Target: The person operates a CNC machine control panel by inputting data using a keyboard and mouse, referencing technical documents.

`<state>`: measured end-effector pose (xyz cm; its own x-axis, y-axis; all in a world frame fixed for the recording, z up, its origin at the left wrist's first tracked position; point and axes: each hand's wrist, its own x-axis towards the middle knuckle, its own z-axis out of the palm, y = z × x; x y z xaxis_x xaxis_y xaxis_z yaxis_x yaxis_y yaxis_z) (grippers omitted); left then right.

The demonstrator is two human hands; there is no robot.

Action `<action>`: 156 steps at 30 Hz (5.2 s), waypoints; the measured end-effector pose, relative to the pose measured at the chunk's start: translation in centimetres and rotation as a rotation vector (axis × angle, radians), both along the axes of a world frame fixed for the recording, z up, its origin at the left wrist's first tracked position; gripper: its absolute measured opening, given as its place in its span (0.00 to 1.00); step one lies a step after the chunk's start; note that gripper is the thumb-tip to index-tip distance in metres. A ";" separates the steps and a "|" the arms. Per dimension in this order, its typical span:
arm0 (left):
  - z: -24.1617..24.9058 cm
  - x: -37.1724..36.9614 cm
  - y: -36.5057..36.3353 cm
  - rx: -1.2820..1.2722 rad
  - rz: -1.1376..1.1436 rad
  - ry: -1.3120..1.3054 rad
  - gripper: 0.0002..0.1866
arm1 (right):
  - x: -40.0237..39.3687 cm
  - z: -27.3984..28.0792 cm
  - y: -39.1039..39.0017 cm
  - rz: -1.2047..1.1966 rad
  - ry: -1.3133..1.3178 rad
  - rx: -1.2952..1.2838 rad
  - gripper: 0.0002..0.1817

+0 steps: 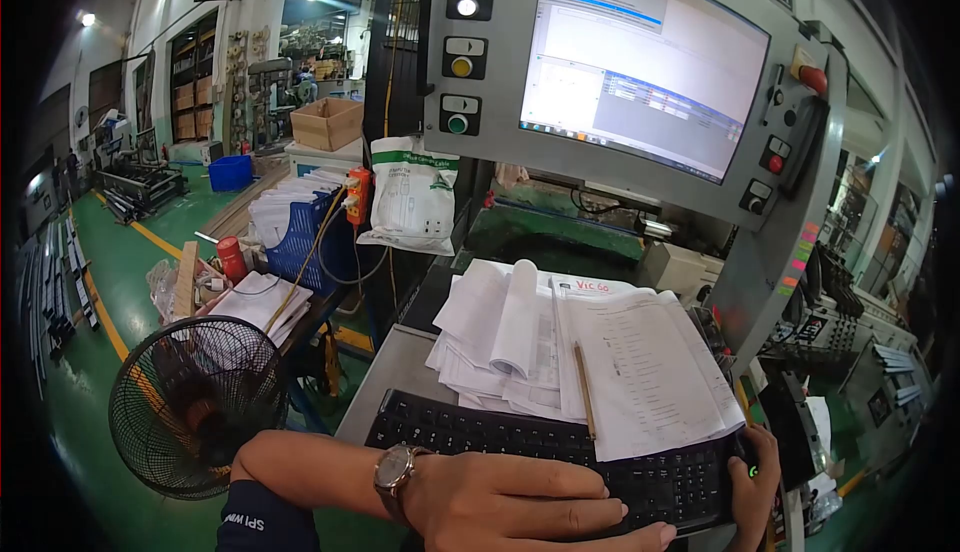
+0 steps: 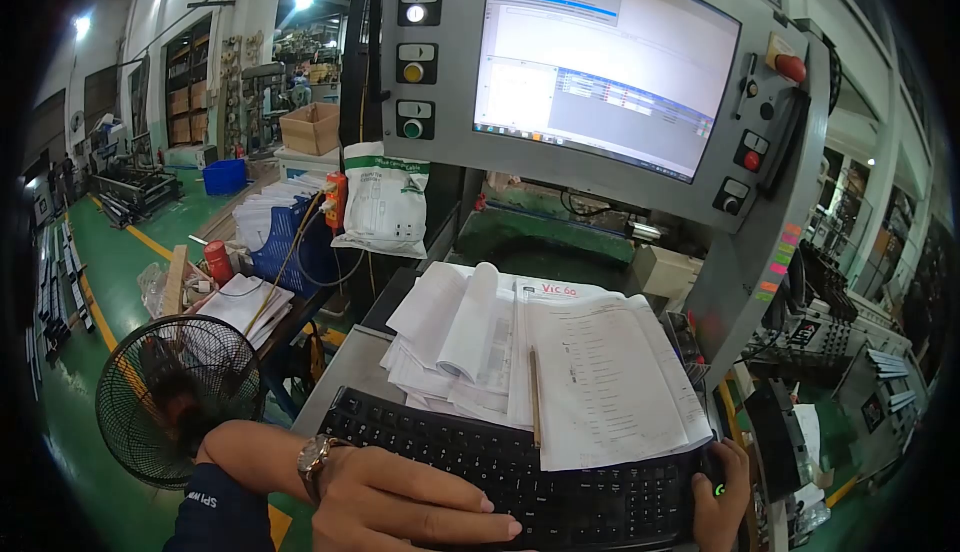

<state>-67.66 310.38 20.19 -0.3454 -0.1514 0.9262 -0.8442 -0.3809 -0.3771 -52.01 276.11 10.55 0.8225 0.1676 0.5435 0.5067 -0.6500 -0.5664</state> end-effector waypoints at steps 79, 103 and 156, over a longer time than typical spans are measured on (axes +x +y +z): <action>0.4 0.3 0.7 0.091 -0.008 0.034 0.39 | -0.9 0.9 0.7 0.022 -0.010 0.008 0.32; 0.7 -1.7 1.4 0.136 0.058 0.173 0.38 | -1.4 1.6 1.4 0.094 0.017 -0.023 0.30; 0.6 -1.6 1.2 0.096 0.045 0.163 0.35 | -1.4 1.4 1.3 0.059 0.008 0.034 0.29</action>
<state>-69.24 311.55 20.78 -0.1825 -0.2531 0.9501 -0.8803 -0.3884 -0.2726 -53.41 277.40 11.94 0.8162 0.1974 0.5430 0.5387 -0.5998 -0.5917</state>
